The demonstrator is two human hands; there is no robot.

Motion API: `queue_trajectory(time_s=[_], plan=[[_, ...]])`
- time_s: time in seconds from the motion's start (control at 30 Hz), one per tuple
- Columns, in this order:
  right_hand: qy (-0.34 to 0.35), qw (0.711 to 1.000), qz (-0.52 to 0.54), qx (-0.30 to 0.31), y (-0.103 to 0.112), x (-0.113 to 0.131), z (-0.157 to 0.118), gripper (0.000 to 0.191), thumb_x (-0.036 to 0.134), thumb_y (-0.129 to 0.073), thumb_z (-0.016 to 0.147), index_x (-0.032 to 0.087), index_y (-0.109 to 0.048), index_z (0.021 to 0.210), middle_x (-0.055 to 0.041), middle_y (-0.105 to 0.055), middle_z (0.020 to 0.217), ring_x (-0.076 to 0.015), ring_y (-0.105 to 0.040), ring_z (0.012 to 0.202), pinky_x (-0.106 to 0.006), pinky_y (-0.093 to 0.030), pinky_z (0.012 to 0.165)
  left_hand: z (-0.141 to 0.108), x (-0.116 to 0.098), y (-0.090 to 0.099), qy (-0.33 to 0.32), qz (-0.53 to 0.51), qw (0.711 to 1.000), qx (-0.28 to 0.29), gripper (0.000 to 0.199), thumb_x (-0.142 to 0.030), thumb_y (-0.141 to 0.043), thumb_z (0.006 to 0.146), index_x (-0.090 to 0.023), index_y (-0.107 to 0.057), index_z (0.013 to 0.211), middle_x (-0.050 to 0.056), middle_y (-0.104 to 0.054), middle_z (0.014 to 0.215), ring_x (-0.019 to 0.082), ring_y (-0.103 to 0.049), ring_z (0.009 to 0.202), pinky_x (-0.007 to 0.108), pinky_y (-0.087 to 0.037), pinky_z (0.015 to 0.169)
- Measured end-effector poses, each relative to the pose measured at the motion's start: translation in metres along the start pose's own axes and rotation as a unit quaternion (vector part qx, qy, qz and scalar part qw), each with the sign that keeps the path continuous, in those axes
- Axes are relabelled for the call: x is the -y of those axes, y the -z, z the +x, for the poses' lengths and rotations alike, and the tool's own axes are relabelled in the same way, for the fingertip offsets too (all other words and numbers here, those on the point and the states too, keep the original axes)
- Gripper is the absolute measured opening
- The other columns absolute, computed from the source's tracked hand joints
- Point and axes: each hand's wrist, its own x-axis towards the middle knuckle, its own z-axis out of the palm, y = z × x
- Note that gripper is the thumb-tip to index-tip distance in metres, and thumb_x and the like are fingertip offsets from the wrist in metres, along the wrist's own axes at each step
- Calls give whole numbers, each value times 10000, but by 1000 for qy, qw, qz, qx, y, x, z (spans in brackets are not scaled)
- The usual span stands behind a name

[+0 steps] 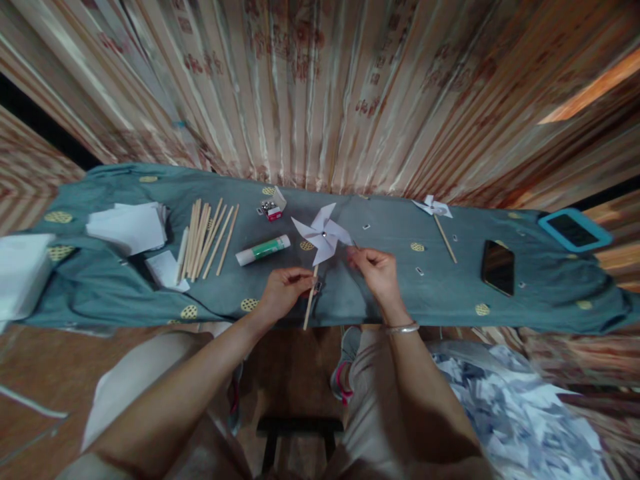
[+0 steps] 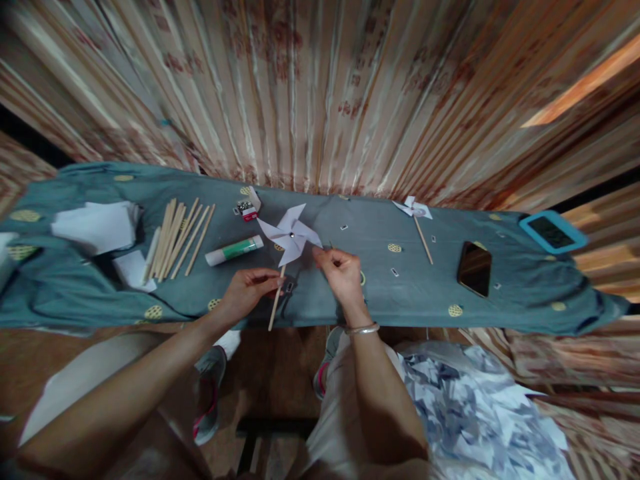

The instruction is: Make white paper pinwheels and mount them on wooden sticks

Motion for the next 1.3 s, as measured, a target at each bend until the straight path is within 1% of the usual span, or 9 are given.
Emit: queue_trajectory(time_s=[0.1, 0.2, 0.27, 0.4, 0.53, 0.7, 0.83, 1.1, 1.3], plan=[[7, 996, 42, -78, 10, -3, 8, 392, 562, -785, 666, 209, -670, 539, 27, -624, 558, -114, -525, 565, -269, -417, 623, -2, -1, 0, 7, 6, 1000, 14, 230, -316, -831, 548, -147, -751, 682, -8, -678, 582, 114, -599, 553, 224, -499, 577], [-3, 992, 64, -107, 13, -6, 16, 333, 529, -821, 622, 213, -722, 657, 32, -629, 599, -116, -529, 596, -268, -426, 633, -4, -2, -1, 21, 4, 999, 30, 200, -289, -829, 549, -148, -745, 664, -10, -679, 580, 106, -596, 541, 217, -494, 568], [-19, 992, 81, -97, 12, -7, 19, 340, 525, -829, 607, 213, -731, 699, 29, -643, 629, -118, -542, 620, -270, -438, 652, -5, -2, -2, 30, 2, 999, 36, 184, -271, -829, 546, -149, -738, 649, -14, -671, 567, 101, -589, 523, 212, -485, 552], [-65, 988, 134, -37, 7, -7, 21, 343, 521, -836, 593, 211, -723, 687, 31, -654, 634, -113, -552, 622, -266, -451, 667, -4, -1, -2, 33, 5, 998, 45, 163, -251, -821, 555, -142, -730, 635, -17, -656, 544, 92, -574, 495, 206, -472, 534], [-79, 982, 172, -3, 3, -2, 20, 340, 508, -859, 569, 209, -703, 610, 46, -621, 576, -89, -495, 567, -237, -423, 596, -4, 1, -1, 32, 13, 998, 45, 156, -250, -816, 580, -139, -733, 651, -14, -658, 553, 97, -579, 500, 212, -477, 542], [-115, 975, 192, 15, 0, 2, 18, 393, 542, -894, 497, 220, -696, 603, 44, -631, 574, -99, -523, 570, -232, -446, 567, -4, 0, 0, 32, 16, 998, 50, 137, -240, -813, 602, -138, -741, 660, -11, -663, 553, 96, -582, 512, 205, -475, 547], [-123, 974, 188, 31, -1, 3, 17, 409, 563, -887, 508, 221, -678, 586, 41, -610, 545, -101, -505, 545, -240, -443, 554, -4, -1, -1, 38, 17, 998, 45, 117, -223, -812, 608, -141, -742, 655, -12, -664, 550, 99, -584, 518, 205, -478, 550], [-156, 963, 219, 31, -1, 4, 16, 414, 541, -911, 456, 222, -693, 605, 47, -621, 565, -86, -502, 540, -221, -437, 545, -5, -1, -2, 42, 5, 999, 30, 87, -192, -801, 604, -141, -743, 643, -11, -665, 537, 89, -576, 509, 192, -472, 538], [-149, 966, 207, 42, -3, 4, 16, 368, 498, -893, 483, 224, -706, 645, 45, -609, 554, -85, -465, 511, -228, -367, 497, -4, 0, -1, 44, 6, 999, 31, 144, -227, -831, 580, -141, -738, 650, -9, -668, 548, 99, -589, 520, 205, -490, 553]])
